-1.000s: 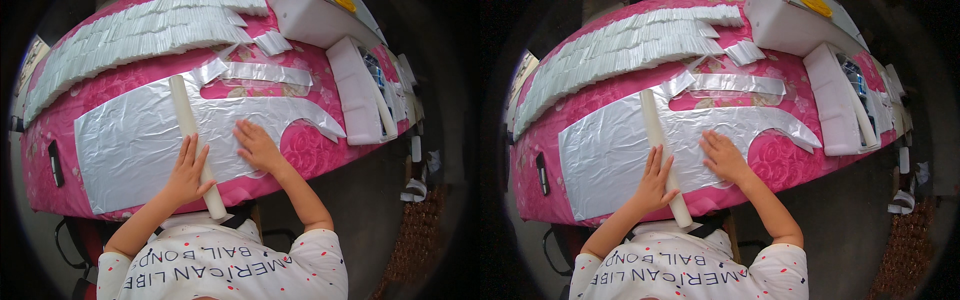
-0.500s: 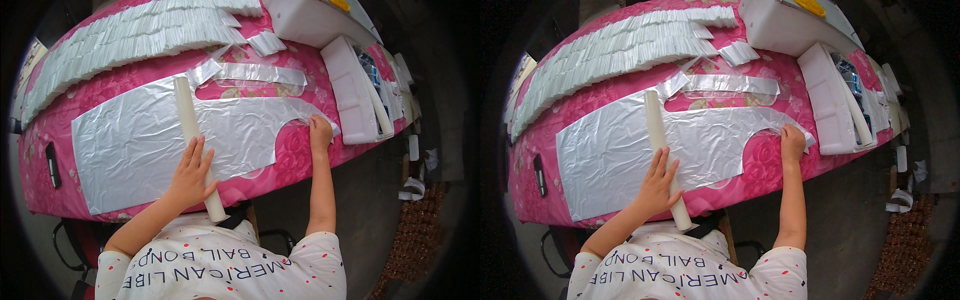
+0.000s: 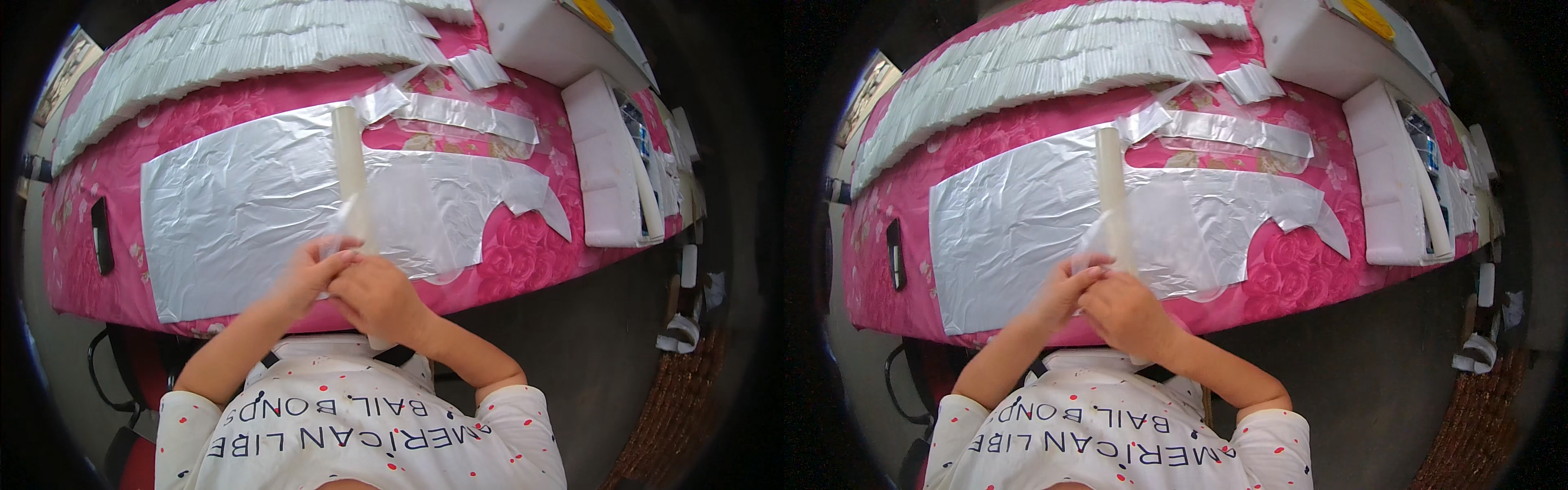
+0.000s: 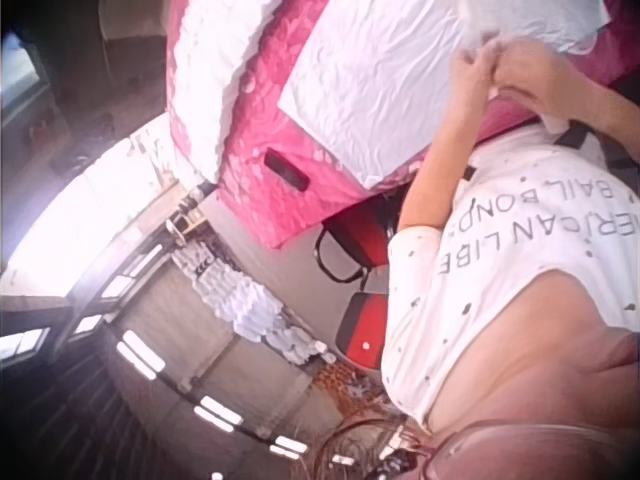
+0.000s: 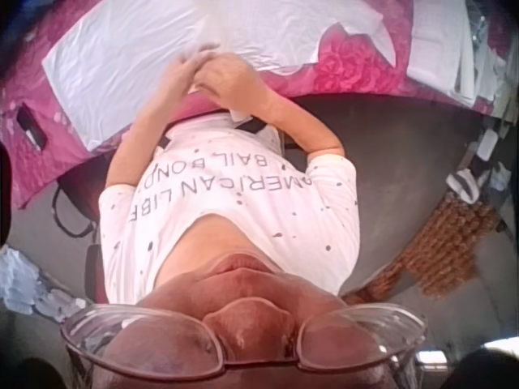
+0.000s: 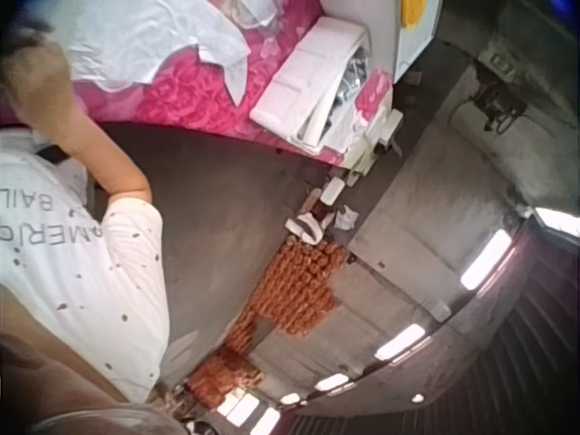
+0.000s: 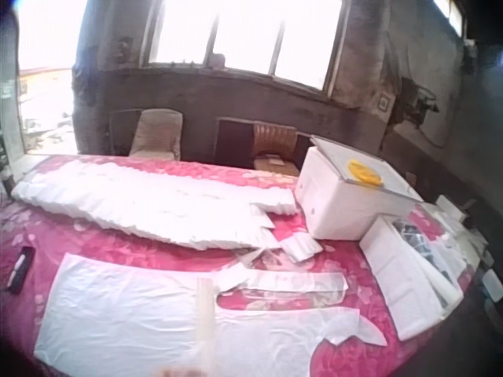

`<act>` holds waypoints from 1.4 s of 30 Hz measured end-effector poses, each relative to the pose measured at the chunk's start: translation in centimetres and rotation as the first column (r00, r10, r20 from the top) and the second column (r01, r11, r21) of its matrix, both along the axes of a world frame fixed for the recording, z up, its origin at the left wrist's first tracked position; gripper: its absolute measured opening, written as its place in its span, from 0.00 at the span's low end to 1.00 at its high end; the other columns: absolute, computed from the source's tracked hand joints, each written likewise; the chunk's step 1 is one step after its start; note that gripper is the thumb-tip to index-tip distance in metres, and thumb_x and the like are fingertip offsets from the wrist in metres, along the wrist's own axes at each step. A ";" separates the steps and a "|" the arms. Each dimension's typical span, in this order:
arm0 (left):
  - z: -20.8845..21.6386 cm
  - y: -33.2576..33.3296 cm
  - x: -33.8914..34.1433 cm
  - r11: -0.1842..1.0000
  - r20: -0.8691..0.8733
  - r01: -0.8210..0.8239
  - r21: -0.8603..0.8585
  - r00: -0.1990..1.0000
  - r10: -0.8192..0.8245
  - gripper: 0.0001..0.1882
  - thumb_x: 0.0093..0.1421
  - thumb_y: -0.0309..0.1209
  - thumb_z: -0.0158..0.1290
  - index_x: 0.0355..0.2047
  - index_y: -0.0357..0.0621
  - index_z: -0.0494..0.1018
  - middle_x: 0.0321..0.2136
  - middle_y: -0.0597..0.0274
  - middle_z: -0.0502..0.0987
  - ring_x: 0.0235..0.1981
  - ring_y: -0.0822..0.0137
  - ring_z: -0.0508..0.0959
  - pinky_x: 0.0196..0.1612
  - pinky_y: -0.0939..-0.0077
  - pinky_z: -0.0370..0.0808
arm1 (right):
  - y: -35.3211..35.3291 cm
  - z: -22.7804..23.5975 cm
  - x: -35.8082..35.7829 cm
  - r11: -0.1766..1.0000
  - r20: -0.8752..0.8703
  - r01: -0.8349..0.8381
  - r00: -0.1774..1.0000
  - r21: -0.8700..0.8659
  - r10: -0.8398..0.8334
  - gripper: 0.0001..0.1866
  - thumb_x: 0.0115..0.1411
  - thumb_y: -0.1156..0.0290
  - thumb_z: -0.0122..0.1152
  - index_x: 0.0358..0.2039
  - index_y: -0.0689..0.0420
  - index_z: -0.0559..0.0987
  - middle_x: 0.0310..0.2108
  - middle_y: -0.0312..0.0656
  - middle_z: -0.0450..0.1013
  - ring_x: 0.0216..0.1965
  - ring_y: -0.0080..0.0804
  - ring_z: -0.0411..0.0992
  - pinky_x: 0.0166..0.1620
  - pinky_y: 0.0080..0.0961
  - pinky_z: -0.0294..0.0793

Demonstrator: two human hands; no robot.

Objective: The person repeatedly wraps a white plastic sheet around a cylindrical tube on a pink table. They smooth the sheet, roll it onto the tube, and fold the edges to secure it. The process is repeated multiple times with the same sheet.

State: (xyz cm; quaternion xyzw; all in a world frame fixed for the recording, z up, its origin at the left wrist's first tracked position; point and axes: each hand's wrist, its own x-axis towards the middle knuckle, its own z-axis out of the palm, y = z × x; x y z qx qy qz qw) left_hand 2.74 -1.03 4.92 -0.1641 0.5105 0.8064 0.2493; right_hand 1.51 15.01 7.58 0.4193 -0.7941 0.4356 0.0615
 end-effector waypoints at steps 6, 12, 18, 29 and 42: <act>-0.5 -14.7 2.6 0.941 0.099 -0.099 -0.325 0.985 0.138 0.10 0.55 0.30 0.53 0.34 0.37 0.72 0.28 0.59 0.76 0.26 0.71 0.76 0.28 0.80 0.72 | 2.5 -0.4 3.3 0.954 0.012 0.222 0.973 0.200 -0.229 0.16 0.46 0.65 0.64 0.33 0.58 0.73 0.35 0.43 0.72 0.37 0.39 0.70 0.37 0.31 0.70; -2.3 -24.5 5.9 0.607 -0.052 -0.091 -0.790 0.995 0.082 0.10 0.54 0.27 0.52 0.36 0.36 0.71 0.30 0.60 0.76 0.29 0.72 0.75 0.31 0.82 0.71 | 3.3 -0.5 4.7 0.744 0.434 0.124 0.744 0.657 -0.508 0.29 0.44 0.47 0.64 0.32 0.62 0.73 0.25 0.47 0.71 0.31 0.45 0.71 0.33 0.36 0.70; 2.2 -15.7 2.3 -0.092 -0.402 -0.521 -0.849 0.748 -0.529 0.21 0.49 0.20 0.50 0.46 0.39 0.68 0.48 0.52 0.69 0.50 0.54 0.69 0.52 0.64 0.65 | 2.9 -1.6 5.0 0.774 0.550 0.037 0.682 0.632 -0.482 0.26 0.47 0.48 0.60 0.27 0.64 0.77 0.24 0.53 0.73 0.29 0.50 0.71 0.34 0.41 0.70; -4.5 -0.1 -1.4 0.162 -0.348 -0.347 -0.924 0.583 -0.734 0.33 0.55 0.33 0.41 0.57 0.25 0.50 0.60 0.39 0.49 0.63 0.48 0.48 0.64 0.60 0.44 | 3.5 -0.5 3.8 0.752 0.606 -0.077 0.649 0.654 -0.460 0.24 0.48 0.50 0.61 0.28 0.63 0.78 0.23 0.51 0.74 0.26 0.46 0.73 0.32 0.34 0.71; -4.6 0.2 -1.6 0.088 -0.259 -0.297 -0.951 0.607 -0.751 0.32 0.57 0.33 0.35 0.58 0.24 0.49 0.61 0.38 0.48 0.64 0.47 0.46 0.64 0.57 0.40 | -5.1 -5.4 -17.5 0.916 0.746 0.356 0.555 0.186 -0.367 0.24 0.53 0.52 0.57 0.31 0.66 0.77 0.27 0.48 0.75 0.27 0.37 0.75 0.31 0.29 0.72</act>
